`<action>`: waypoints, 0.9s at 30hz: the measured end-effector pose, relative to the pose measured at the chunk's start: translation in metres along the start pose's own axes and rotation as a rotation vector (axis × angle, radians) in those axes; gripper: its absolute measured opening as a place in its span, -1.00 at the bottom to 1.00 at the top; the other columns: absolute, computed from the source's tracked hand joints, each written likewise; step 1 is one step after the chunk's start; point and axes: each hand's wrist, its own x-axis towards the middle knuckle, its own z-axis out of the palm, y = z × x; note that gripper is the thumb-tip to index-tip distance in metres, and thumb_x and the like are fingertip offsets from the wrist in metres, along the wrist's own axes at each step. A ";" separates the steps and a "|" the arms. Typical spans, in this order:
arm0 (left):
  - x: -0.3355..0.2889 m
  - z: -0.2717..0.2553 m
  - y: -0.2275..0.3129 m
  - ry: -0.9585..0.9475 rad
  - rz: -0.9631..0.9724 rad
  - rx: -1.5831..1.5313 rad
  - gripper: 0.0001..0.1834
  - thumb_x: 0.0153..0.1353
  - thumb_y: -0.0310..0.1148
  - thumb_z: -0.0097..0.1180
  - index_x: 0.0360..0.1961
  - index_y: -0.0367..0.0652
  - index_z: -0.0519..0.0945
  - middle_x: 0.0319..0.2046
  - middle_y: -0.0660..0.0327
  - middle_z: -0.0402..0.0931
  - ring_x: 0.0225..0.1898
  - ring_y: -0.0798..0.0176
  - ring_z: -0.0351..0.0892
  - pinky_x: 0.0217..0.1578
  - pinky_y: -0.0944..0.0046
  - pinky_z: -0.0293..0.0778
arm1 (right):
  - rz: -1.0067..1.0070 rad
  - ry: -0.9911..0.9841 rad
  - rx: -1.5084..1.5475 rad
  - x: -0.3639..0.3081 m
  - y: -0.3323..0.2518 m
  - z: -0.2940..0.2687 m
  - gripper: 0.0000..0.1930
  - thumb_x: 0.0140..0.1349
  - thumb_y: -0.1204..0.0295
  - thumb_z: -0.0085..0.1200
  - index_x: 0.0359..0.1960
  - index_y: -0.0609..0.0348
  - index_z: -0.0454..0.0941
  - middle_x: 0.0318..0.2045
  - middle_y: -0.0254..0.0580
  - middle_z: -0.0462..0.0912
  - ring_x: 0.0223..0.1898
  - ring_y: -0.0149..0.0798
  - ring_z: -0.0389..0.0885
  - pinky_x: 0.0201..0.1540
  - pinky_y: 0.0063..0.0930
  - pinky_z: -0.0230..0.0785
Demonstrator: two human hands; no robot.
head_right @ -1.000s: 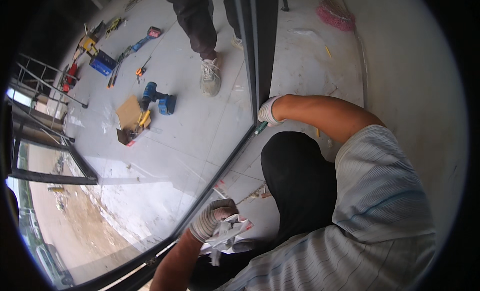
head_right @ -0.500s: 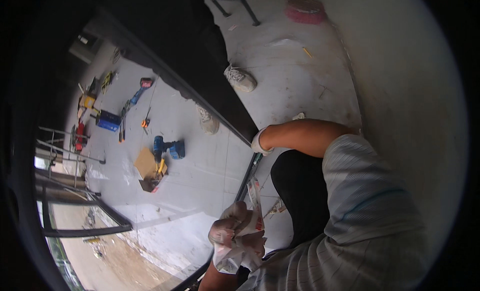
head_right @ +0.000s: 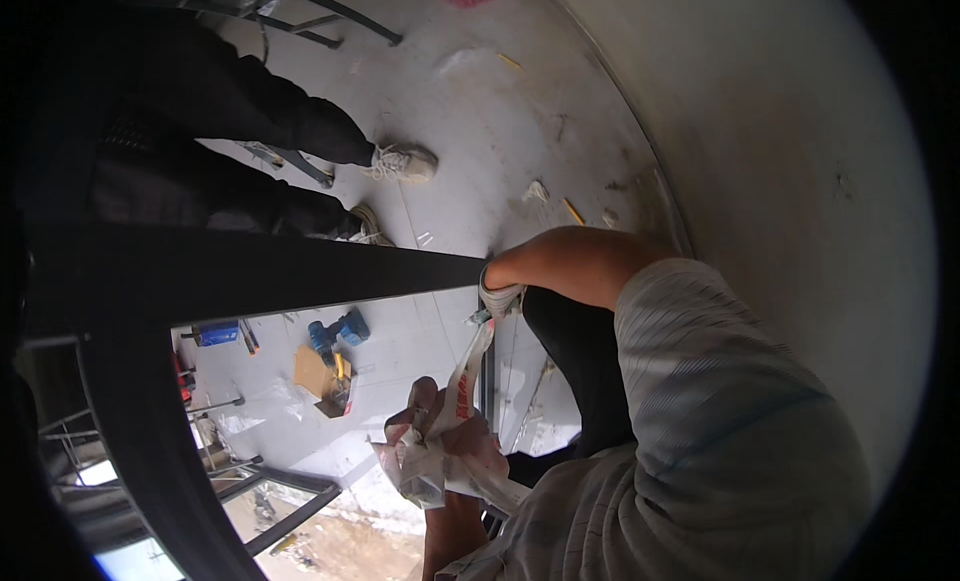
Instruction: The person kneels and uses a utility knife to cut and remove protective film from a window frame. They then wipe the frame with a cloth and continue trimming film along the edges while another person works nearby.
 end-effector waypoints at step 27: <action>-0.028 0.069 -0.004 -0.609 0.179 1.111 -0.63 -0.09 -0.61 0.31 -0.26 -0.12 0.44 -0.43 0.17 0.45 -0.45 0.21 0.50 -0.50 0.29 0.41 | 0.018 0.651 2.002 -0.120 0.011 0.087 -0.82 0.31 0.35 0.14 -0.40 0.13 0.48 -0.64 -0.34 0.41 -0.68 -0.40 0.34 -0.70 -0.47 0.18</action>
